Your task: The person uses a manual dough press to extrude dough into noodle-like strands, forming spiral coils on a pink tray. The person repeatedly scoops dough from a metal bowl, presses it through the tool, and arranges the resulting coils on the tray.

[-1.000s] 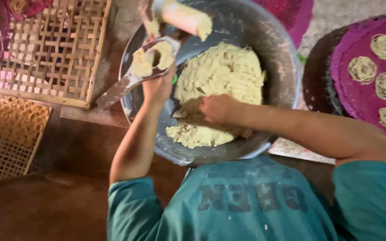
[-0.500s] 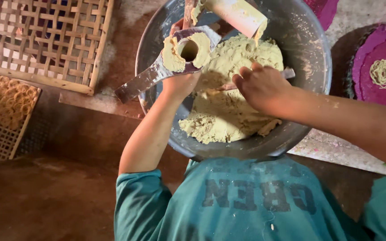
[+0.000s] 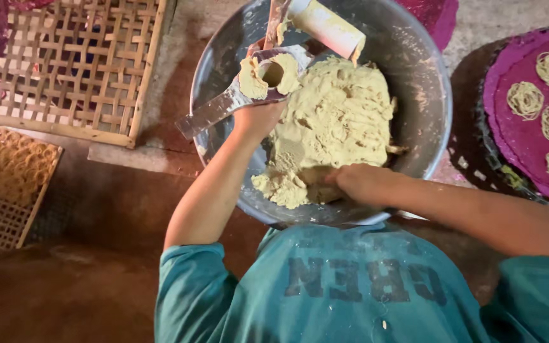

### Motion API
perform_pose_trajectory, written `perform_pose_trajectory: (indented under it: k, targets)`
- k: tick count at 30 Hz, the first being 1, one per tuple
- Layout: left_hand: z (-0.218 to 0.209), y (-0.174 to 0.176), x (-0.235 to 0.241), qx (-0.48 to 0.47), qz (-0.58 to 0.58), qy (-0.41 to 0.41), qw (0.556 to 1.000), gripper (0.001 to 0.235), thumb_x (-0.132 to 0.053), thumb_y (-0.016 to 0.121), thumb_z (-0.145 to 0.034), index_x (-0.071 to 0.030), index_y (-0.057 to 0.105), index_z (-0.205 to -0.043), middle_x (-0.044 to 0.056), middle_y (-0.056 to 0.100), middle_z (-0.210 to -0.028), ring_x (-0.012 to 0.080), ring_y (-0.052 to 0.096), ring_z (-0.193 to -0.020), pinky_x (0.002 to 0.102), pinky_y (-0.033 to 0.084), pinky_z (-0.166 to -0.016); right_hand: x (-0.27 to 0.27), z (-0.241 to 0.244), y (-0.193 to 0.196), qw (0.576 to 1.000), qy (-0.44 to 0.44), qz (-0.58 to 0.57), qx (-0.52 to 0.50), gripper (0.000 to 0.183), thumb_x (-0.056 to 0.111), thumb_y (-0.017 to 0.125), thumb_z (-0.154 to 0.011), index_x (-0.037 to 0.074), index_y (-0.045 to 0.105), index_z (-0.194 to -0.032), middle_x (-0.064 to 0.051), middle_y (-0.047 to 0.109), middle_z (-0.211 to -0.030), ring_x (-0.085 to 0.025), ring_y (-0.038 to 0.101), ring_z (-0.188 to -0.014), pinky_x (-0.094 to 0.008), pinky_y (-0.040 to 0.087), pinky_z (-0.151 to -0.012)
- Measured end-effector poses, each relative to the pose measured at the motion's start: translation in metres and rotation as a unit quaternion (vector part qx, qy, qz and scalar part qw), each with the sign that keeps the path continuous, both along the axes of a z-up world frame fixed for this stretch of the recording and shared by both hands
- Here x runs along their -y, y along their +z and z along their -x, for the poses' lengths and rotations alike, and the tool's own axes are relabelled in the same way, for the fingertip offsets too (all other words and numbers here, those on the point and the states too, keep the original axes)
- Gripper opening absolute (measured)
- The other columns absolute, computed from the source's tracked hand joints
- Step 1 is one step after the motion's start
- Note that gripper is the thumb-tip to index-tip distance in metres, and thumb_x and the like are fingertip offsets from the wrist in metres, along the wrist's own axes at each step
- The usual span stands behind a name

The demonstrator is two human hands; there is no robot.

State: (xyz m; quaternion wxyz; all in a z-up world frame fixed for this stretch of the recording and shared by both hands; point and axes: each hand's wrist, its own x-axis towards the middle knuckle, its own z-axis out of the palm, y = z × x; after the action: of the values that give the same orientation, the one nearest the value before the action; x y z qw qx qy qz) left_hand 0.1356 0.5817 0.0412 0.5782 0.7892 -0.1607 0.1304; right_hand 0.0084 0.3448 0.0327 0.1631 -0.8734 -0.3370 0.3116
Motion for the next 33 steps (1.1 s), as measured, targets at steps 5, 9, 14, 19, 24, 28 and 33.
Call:
perform_pose_trajectory:
  k: [5, 9, 14, 19, 24, 28, 33]
  targets:
    - [0.004, 0.01, 0.006, -0.085, -0.14, 0.01, 0.986, 0.061, -0.014, 0.065, -0.08, -0.01, 0.053, -0.14, 0.01, 0.067, -0.121, 0.0251, 0.068, -0.107, 0.034, 0.055, -0.091, 0.015, 0.018, 0.046, 0.99, -0.07, 0.004, -0.121, 0.053, 0.008, 0.064, -0.082, 0.017, 0.066, -0.135, -0.02, 0.073, -0.107, -0.036, 0.07, -0.098, -0.045, 0.054, -0.085]
    - [0.003, 0.035, 0.011, 0.097, -0.256, -0.037, 0.961, 0.057, -0.031, 0.085, -0.083, -0.018, 0.059, -0.131, 0.009, 0.067, -0.125, 0.0281, 0.067, -0.116, 0.039, 0.055, -0.098, 0.049, 0.02, 0.084, 0.982, -0.127, -0.082, -0.113, 0.037, 0.012, 0.061, -0.091, 0.01, 0.069, -0.128, -0.018, 0.076, -0.102, -0.03, 0.075, -0.09, -0.04, 0.057, -0.081]
    - [0.021, 0.07, 0.027, 0.059, -0.268, -0.132, 0.952, 0.067, -0.038, 0.084, -0.078, -0.017, 0.056, -0.136, 0.01, 0.064, -0.125, 0.0321, 0.067, -0.111, 0.043, 0.055, -0.091, 0.115, 0.014, 0.146, 0.954, -0.247, -0.145, -0.082, 0.037, 0.019, 0.063, -0.092, 0.01, 0.069, -0.127, -0.013, 0.078, -0.109, -0.027, 0.077, -0.092, -0.036, 0.059, -0.08]
    - [0.028, 0.067, 0.056, 0.044, -0.289, -0.246, 0.924, 0.067, -0.033, 0.087, -0.073, -0.018, 0.06, -0.133, 0.01, 0.064, -0.126, 0.0335, 0.067, -0.105, 0.045, 0.055, -0.084, 0.108, 0.0, 0.198, 0.943, -0.253, 0.126, 0.174, 0.035, 0.037, 0.064, -0.096, 0.027, 0.073, -0.128, -0.005, 0.077, -0.11, -0.031, 0.074, -0.091, -0.044, 0.057, -0.076]
    - [0.023, 0.008, 0.085, -0.073, -0.101, -0.268, 0.955, 0.057, -0.022, 0.088, -0.071, -0.013, 0.063, -0.122, 0.006, 0.071, -0.112, 0.0236, 0.071, -0.104, 0.037, 0.058, -0.089, 0.04, -0.008, 0.181, 0.905, -0.108, 0.304, 0.277, 0.034, 0.015, 0.061, -0.088, 0.016, 0.062, -0.122, -0.005, 0.07, -0.102, -0.026, 0.073, -0.083, -0.041, 0.059, -0.064]
    - [0.021, -0.015, 0.08, -0.167, -0.058, -0.278, 0.944, 0.057, -0.013, 0.076, -0.07, -0.012, 0.064, -0.125, 0.006, 0.073, -0.115, 0.0194, 0.071, -0.105, 0.034, 0.06, -0.087, 0.022, 0.012, 0.197, 0.874, -0.017, 0.205, 0.439, 0.021, 0.015, 0.062, -0.082, 0.01, 0.064, -0.103, -0.006, 0.066, -0.089, -0.027, 0.071, -0.075, -0.04, 0.059, -0.064]
    - [0.003, 0.037, 0.06, 0.097, -0.242, -0.197, 0.945, 0.056, -0.024, 0.085, -0.077, -0.014, 0.066, -0.129, 0.009, 0.068, -0.125, 0.0223, 0.068, -0.109, 0.037, 0.057, -0.092, 0.052, 0.04, 0.255, 0.891, -0.158, 0.228, 0.36, 0.04, 0.012, 0.063, -0.082, 0.016, 0.064, -0.123, -0.004, 0.066, -0.093, -0.024, 0.071, -0.072, -0.038, 0.056, -0.052]
